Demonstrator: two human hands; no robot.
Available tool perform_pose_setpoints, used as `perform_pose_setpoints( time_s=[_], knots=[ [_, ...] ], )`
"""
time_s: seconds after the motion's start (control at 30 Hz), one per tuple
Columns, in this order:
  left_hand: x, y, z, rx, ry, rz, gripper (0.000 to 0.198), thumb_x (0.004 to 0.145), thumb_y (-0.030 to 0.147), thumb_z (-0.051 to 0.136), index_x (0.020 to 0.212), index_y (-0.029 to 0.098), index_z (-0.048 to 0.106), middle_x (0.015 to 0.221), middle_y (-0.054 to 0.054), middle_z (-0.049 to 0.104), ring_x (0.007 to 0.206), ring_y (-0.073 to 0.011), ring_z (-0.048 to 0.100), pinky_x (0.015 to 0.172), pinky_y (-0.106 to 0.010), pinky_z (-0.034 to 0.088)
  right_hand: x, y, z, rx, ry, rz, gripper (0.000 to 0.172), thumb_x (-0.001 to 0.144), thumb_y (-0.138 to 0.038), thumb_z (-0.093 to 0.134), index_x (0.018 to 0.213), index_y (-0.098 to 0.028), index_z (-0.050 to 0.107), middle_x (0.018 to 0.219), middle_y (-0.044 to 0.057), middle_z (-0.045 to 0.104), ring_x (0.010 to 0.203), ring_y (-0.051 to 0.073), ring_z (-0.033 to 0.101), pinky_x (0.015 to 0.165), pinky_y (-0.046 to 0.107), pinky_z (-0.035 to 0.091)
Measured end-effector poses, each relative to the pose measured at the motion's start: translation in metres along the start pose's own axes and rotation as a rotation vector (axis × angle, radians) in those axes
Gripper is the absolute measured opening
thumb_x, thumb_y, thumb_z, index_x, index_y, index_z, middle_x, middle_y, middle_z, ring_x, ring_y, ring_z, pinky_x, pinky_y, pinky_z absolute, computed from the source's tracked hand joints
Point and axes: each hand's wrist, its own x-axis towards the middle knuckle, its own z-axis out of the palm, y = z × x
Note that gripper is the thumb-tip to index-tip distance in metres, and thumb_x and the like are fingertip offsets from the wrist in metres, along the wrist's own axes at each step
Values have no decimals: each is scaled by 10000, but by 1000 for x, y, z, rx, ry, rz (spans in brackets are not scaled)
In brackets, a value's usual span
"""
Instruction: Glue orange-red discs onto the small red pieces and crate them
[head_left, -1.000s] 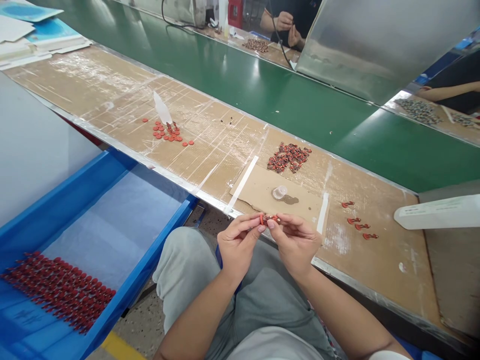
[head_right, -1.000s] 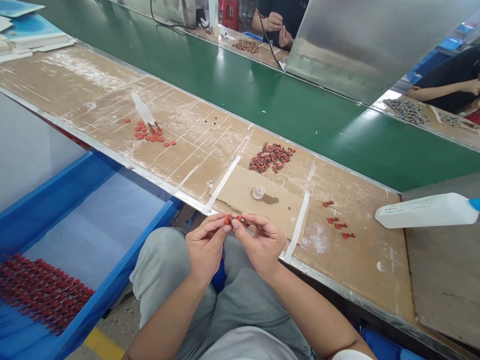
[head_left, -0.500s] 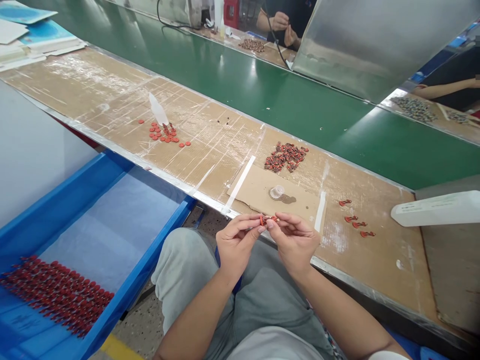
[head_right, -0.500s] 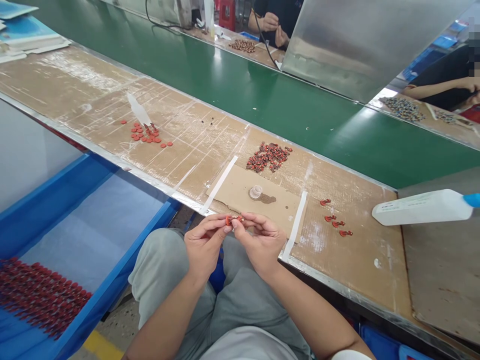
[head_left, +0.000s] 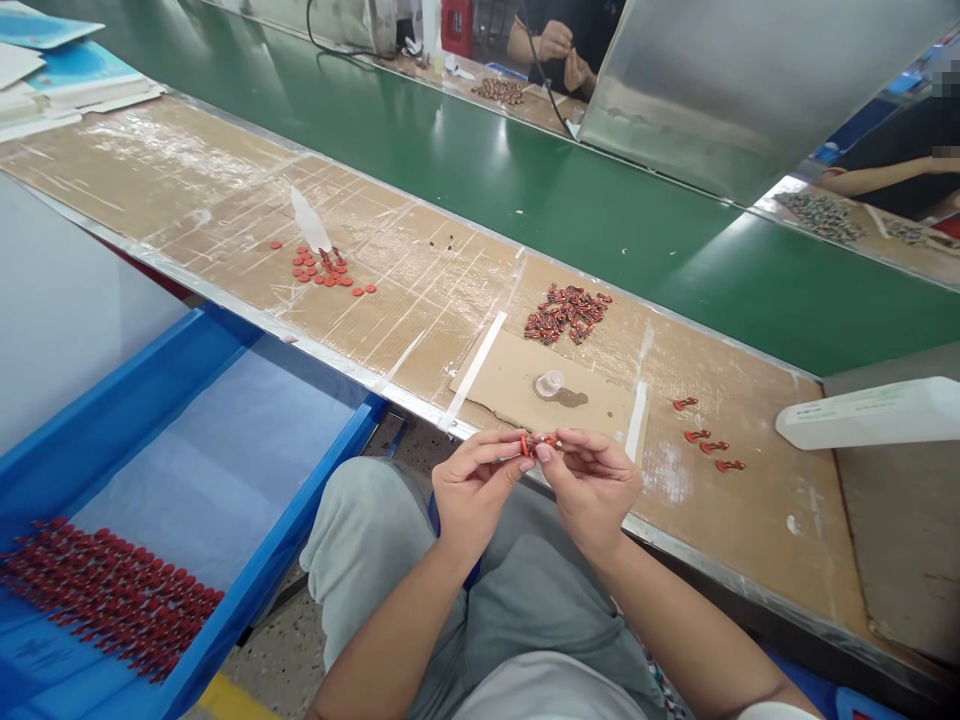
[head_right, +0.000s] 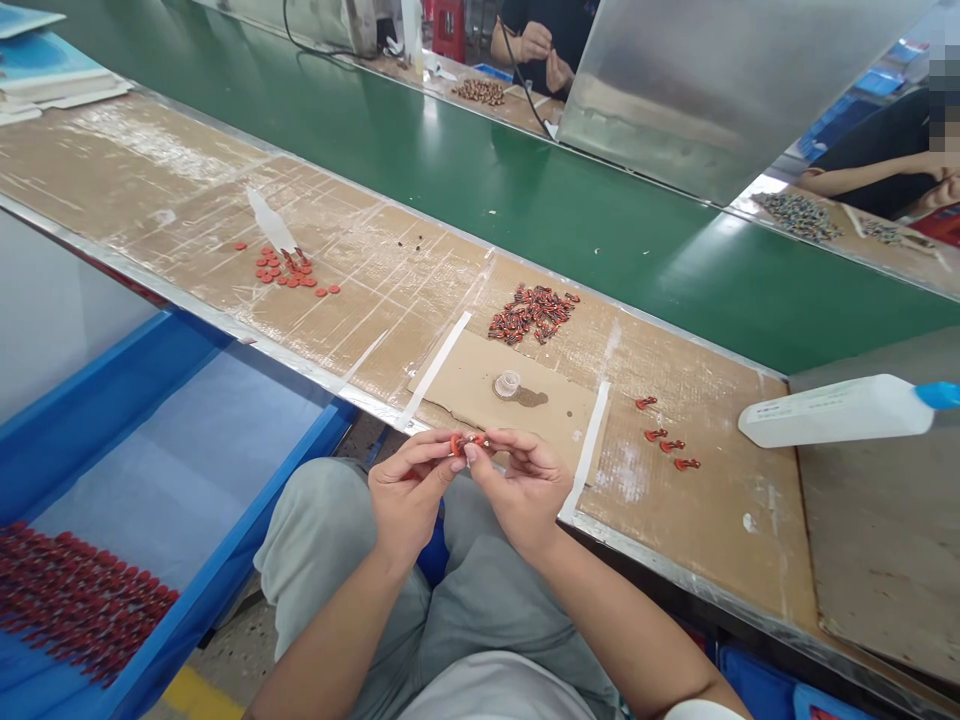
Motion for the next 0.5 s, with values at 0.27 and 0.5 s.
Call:
perform_pose_setpoints(
  time_s=[0.27,0.5],
  knots=[
    [0,-4,3,-107,49,-180,204,634,150,817,816,209,748,938,-55,734,801,-171,711,756,-295,582,4,-17,-40,52,109,58,232,679,-222,803,875,-209,679,723,16,737,679,187,725,695,346,621],
    [7,-13,3,-147,153,-307,246,623,170,830,848,192,734,912,-43,751,830,-130,710,843,-251,560,7,-5,-174,-516,467,-38,371,625,-281,832,941,-146,691,810,85,740,725,202,717,722,347,596]
  ],
)
